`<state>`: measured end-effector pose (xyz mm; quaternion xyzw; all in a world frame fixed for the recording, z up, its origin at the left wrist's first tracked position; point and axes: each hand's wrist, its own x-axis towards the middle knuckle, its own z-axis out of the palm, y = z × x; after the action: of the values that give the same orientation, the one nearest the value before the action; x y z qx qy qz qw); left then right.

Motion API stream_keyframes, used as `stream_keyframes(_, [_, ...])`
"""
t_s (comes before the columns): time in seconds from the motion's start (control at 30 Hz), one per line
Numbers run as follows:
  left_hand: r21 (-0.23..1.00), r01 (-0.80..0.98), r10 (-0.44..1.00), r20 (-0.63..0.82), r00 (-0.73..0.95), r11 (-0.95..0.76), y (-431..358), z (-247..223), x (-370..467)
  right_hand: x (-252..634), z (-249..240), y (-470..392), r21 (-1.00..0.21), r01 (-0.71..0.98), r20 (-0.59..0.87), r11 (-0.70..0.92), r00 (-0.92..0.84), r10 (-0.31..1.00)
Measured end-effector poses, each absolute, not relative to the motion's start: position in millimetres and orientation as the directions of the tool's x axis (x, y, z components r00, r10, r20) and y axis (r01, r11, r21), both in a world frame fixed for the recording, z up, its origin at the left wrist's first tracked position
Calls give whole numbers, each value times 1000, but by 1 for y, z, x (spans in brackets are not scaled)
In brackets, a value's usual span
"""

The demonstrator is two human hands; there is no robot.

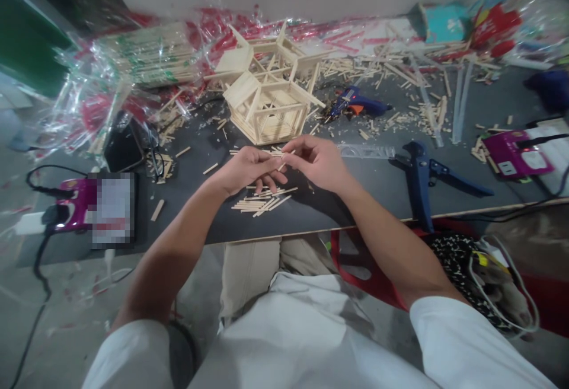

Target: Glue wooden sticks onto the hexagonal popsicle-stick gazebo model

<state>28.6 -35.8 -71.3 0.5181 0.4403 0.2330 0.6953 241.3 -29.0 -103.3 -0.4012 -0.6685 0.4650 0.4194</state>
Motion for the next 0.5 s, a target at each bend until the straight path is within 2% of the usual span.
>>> stream_keyframes(0.5, [930,137,792,-364,490,342,-40,-70,37,238,-106,-28,-974,34,202,225,-320,926])
